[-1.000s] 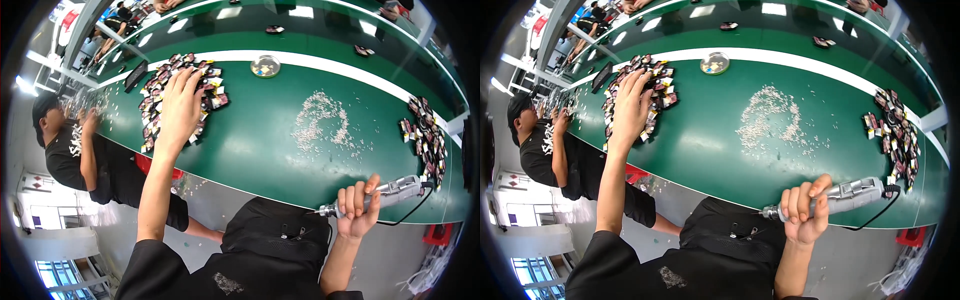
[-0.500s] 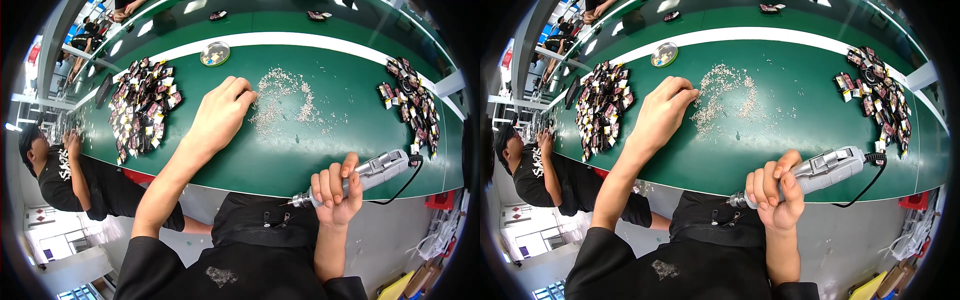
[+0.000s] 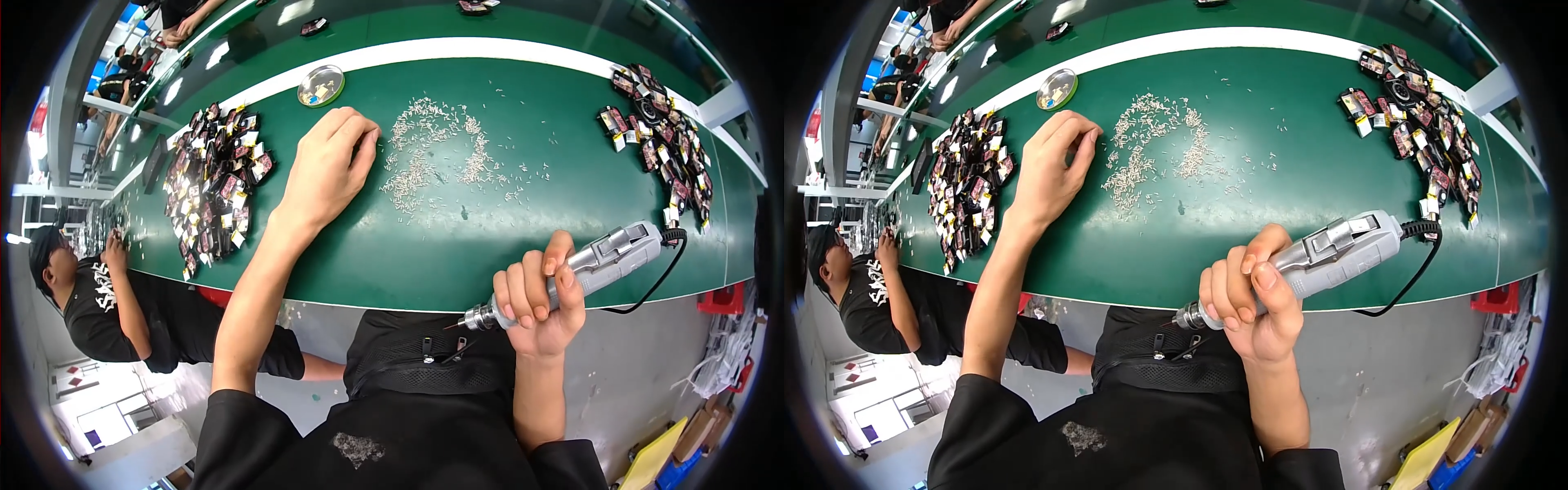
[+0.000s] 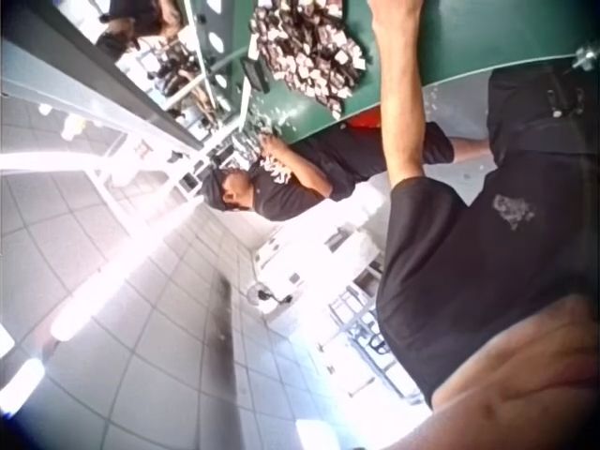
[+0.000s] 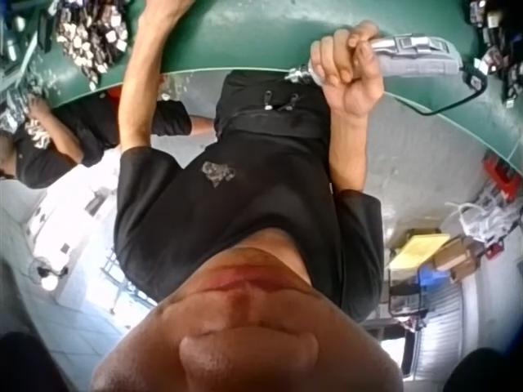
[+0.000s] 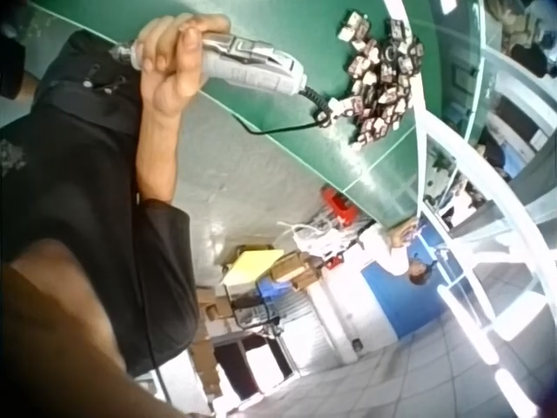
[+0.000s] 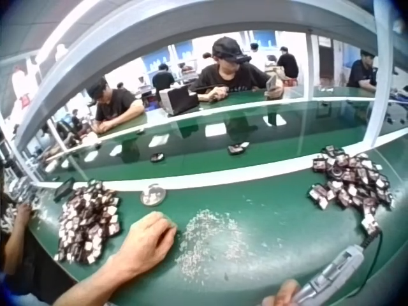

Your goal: Using an electric screwdriver to assemble small plastic or electronic components on a factory assembly line.

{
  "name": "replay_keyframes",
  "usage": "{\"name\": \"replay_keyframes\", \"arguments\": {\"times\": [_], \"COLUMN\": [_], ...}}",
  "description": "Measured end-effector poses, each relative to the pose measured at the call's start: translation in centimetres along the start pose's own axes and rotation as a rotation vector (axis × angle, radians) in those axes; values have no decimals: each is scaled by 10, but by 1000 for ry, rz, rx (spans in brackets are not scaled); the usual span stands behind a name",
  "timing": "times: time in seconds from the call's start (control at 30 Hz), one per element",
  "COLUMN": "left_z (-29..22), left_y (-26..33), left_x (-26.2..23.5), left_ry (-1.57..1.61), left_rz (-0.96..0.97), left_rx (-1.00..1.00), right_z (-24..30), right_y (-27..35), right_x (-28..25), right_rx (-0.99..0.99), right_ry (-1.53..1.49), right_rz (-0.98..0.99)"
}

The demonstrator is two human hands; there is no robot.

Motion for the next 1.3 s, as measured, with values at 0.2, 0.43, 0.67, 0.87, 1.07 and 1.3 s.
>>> {"name": "replay_keyframes", "arguments": {"times": [0.2, 0.43, 0.67, 0.87, 1.07, 1.3], "left_z": [-33, -79, -98, -97, -107, -111], "left_y": [39, 94, 102, 115, 115, 113], "left_x": [-15, -7, -1, 5, 12, 14], "left_ry": [307, 1049, 1269, 1526, 1684, 1703], "left_rz": [-71, -63, -168, -168, -162, -138], "left_rx": [-193, -479, -611, -593, -594, -585], "right_z": [0, 1, 2, 3, -3, -3], "right_y": [6, -6, -20, -21, -22, -21], "right_x": [0, 17, 56, 60, 61, 58], "right_rx": [-3, -110, -203, -209, -223, -229], "right_ry": [20, -4, -100, -73, -83, -70], "right_rz": [-44, -25, -3, -77, -97, -100]}}
Point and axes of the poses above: each hand's wrist, its own y-axis away from the middle knuckle, its own x-axis out of the palm, z = x × y, the point moved 2 cm from there along -y, towards the middle knuckle, and after that the axes turned 1 degree about z, right-handed, at the moved point
